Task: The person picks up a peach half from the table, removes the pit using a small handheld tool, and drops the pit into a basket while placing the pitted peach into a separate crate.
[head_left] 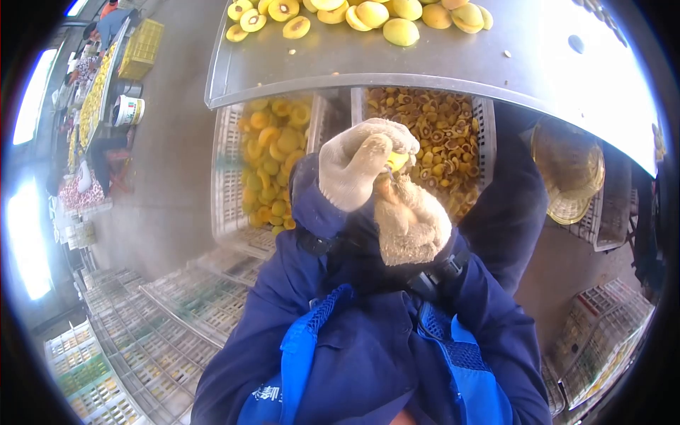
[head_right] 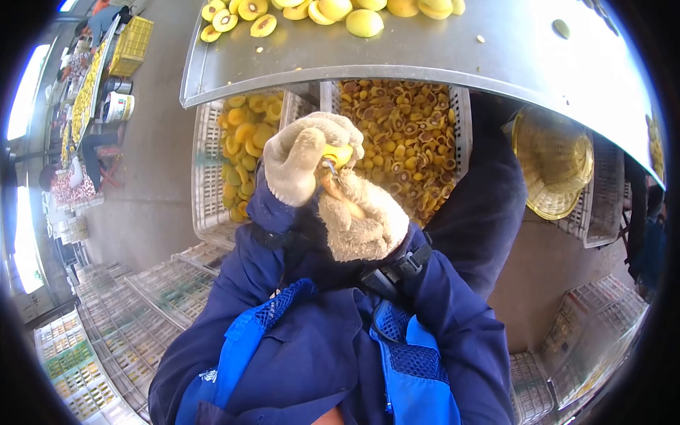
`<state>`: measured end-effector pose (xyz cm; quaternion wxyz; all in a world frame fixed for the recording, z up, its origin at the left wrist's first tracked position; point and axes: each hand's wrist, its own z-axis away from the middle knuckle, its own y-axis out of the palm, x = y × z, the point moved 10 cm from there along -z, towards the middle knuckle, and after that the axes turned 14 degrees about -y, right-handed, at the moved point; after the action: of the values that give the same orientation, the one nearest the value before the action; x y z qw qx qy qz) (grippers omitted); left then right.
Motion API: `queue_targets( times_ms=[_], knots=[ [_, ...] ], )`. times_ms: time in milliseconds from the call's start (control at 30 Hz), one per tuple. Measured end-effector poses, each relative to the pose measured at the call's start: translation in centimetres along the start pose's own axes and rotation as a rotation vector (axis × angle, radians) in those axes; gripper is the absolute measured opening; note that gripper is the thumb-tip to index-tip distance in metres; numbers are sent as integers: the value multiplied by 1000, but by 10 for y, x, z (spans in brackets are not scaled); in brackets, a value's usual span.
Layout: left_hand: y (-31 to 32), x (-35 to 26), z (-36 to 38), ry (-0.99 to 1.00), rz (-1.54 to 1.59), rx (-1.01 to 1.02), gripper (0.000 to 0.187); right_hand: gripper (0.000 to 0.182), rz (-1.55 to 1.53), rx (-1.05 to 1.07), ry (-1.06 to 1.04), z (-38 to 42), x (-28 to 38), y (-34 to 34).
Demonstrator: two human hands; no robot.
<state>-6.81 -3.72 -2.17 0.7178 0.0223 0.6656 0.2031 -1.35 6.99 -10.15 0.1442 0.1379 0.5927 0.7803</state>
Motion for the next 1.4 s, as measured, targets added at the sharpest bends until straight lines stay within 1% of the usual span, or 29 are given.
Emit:
queue_targets(
  times_ms=[33, 100, 133, 167, 200, 233, 267, 333, 400, 433, 467, 500, 533, 567, 633, 700, 767, 800, 833, 867, 900, 967, 1000, 1067, 1100, 1167, 1200, 1267, 1400],
  knots=[
    [5, 5, 2, -46, 141, 74, 39, 39, 6, -8, -16, 1, 0, -3],
    [11, 23, 3, -228, 600, 12, 37, 38, 34, -276, -72, 10, 5, -12],
    [14, 31, 3, -315, 829, -22, 37, 39, 136, -146, -82, 10, 9, -5],
    [5, 32, 2, -357, 909, -71, 35, 41, 236, -14, -91, 14, 17, -2],
    [-14, 30, 0, -390, 752, -85, 30, 42, 336, 123, -96, 18, 28, 1],
    [-38, 0, 6, -310, 64, -236, 26, 50, 452, 143, 171, 18, 28, -15],
    [-53, -39, 10, -201, -625, -377, 24, 59, 1140, -131, 136, 16, 60, -25],
    [-132, -45, 7, -245, -914, -497, 28, 59, 1278, -424, 15, 25, 89, -56],
    [-153, -87, -14, -37, -1549, -594, 37, 60, 1390, -736, -97, 39, 121, -87],
    [-164, -101, -30, -54, -1404, -655, 38, 56, 1345, -688, -47, 38, 121, -65],
    [-176, -112, -53, -71, -1259, -700, 38, 54, 1447, -622, -123, 32, 123, -62],
    [-189, -110, -85, -81, -1208, -699, 41, 52, 1551, -543, -212, 22, 125, -59],
    [-196, -107, -119, -83, -1156, -696, 45, 49, 1557, -525, -203, 15, 126, -49],
    [-194, -101, -146, -170, -1143, -738, 42, 46, 1563, -507, -195, 7, 127, -39],
    [-206, -65, -221, -64, -1624, -428, 34, 44, 1507, -458, -207, 1, 123, -26],
    [-205, -26, -244, -24, -1721, -111, 29, 38, 1560, -409, -206, 2, 123, -24],
    [-226, -15, -236, -373, -1025, -281, 28, 35, 1562, -371, -252, 3, 124, -19],
    [-229, -4, -220, -528, -668, -355, 27, 31, 1609, -273, -356, 0, 127, -7],
    [-217, -6, -209, -313, -479, -269, 28, 27, 1654, -176, -462, -2, 128, 6],
    [-207, 1, -196, -332, -58, -147, 32, 25, 1620, -146, -533, -4, 130, 16],
    [-162, -13, -166, -316, 213, -126, 36, 23, 1582, -109, -594, -7, 127, 32],
    [-101, -28, -121, -276, 438, 5, 36, 19, 1572, -31, -619, -14, 118, 70],
    [-87, -28, -103, -236, 477, -12, 35, 19, 1514, -17, -650, -19, 110, 79],
    [-46, -31, -75, -215, 541, 92, 38, 20, 1400, -2, -709, -24, 99, 95],
    [-32, -31, -63, -213, 624, 62, 37, 23, 1551, 49, -711, -26, 96, 108],
    [-8, -28, -42, -219, 795, 5, 37, 25, 1640, 82, -723, -22, 90, 123],
    [-7, -28, -36, -201, 695, -74, 37, 26, 1686, 98, -732, -20, 87, 128],
    [-11, -31, -24, -165, 490, -228, 36, 33, 1843, 202, -931, -11, 80, 134],
    [-3, -32, -10, -166, 406, -294, 32, 39, 1937, 108, -897, -7, 72, 129]
  ],
)
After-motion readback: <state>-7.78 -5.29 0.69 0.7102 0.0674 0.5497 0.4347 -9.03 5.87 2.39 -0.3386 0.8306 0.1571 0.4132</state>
